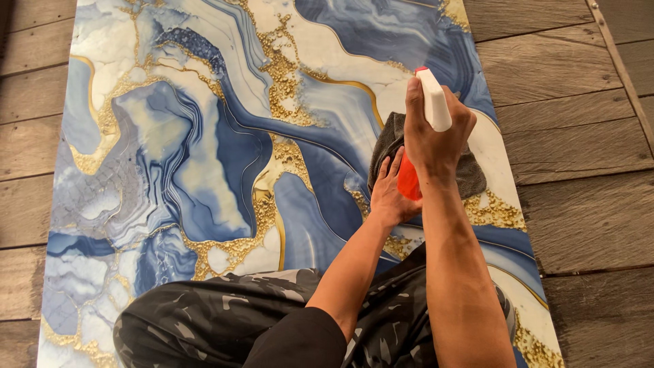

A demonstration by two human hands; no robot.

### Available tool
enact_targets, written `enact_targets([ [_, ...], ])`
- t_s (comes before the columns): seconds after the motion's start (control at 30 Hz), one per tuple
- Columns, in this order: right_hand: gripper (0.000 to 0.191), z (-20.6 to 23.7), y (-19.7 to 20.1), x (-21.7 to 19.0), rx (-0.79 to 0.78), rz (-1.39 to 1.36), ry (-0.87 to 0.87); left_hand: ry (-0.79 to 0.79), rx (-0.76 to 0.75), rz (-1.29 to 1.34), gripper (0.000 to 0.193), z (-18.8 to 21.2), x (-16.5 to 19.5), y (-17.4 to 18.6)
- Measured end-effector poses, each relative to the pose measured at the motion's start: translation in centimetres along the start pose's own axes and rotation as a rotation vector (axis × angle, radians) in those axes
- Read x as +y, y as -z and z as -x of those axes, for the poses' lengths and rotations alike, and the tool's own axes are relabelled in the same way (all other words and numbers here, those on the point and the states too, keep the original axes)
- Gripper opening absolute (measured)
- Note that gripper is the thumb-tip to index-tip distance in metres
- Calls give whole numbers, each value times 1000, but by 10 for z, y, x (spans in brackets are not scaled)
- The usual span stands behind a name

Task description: The person sits on the floor and cleans a large blue, white, and gold patterned artwork. They repeatedly spray a cleaning solution from a red bottle onto the surface and wipe it with a dark cloth, moving across different sections of the piece.

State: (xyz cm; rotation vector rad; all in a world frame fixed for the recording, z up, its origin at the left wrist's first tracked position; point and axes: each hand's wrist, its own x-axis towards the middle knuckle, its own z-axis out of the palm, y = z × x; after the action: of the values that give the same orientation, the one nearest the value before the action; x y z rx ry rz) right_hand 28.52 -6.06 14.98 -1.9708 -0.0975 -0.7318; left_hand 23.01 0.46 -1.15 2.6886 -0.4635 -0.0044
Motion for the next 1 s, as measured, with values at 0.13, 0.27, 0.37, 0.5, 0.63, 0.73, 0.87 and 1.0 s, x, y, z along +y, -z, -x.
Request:
enact_targets([
  [0.13,35,4,-4,-3,28,-40,112,-7,-10,-30,78,1,0,2],
  [0.27,34,3,-4,-1,27,42,116,15,-72,-59,79,-2,0,1],
  [0.37,36,2,-3,2,61,63,-10,13,-30,-64,80,-4,2,-1],
  [0.5,34,-1,1,8,76,118,192,38,-109,-71,91,-4,2,-1],
  [0.63,42,-1,4,16,125,196,122,34,-40,-84,88,-3,3,-1],
  [0.73,42,-4,9,22,134,206,82,37,-28,-88,92,-5,5,1],
  [0.87,45,-7,12,24,119,208,111,44,-33,-110,91,-6,2,-4],
  [1.0,49,-3,8,9,31,-53,-96,22,-71,-89,79,-4,-9,-27],
])
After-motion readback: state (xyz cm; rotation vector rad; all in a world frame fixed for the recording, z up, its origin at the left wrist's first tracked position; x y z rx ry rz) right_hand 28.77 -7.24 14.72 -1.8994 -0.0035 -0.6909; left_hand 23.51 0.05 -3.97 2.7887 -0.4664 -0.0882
